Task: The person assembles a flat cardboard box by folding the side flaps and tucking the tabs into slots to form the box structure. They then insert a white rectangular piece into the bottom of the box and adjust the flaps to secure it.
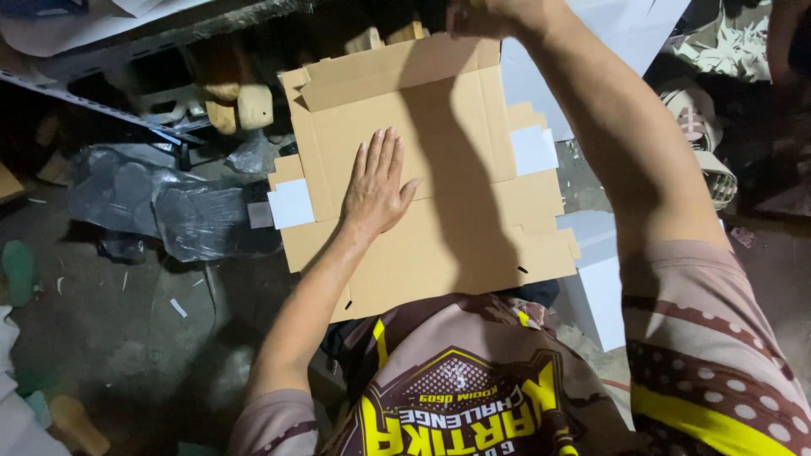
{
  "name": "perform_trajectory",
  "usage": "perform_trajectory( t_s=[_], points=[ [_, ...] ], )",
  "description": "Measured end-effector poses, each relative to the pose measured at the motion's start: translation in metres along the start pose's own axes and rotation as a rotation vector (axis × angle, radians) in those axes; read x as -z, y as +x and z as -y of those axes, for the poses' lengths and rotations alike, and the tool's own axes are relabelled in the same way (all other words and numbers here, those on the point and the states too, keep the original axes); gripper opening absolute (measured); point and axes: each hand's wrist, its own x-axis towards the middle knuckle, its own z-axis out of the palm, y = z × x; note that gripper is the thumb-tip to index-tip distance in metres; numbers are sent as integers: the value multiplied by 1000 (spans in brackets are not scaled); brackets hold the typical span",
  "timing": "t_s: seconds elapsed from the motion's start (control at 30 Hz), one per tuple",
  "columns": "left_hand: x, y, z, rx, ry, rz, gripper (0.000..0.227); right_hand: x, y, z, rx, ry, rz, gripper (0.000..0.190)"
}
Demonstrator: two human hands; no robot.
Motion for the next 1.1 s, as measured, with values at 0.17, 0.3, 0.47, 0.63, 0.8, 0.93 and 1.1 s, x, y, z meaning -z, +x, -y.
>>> perform_trajectory(
  t_s=[0.17, 0.3, 0.47, 0.63, 0.8, 0.93, 1.1],
  points=[
    [-1, 0, 0, -12, 21, -15, 75, 38, -50, 85, 63, -114, -261, 24],
    [-1, 1, 0, -6, 8, -12, 76, 21, -89, 121, 184, -386, -511, 26],
    [4, -1, -2, -17, -2, 11, 76, -12, -123, 158, 80, -286, -627, 14],
    [8, 1, -4, 2, 39, 12, 88, -59, -131, 149, 78, -402, -640, 25],
    [6, 9, 0, 26, -62, -115, 98, -69, -139, 166, 21, -396, -613, 16],
    [15, 15, -1, 50, -74, -56, 105, -69, -139, 171, 10, -413, -616, 19],
    [12, 11, -4, 69, -89, -35, 98, -63, -146, 176, 11, -397, -609, 22]
  ],
)
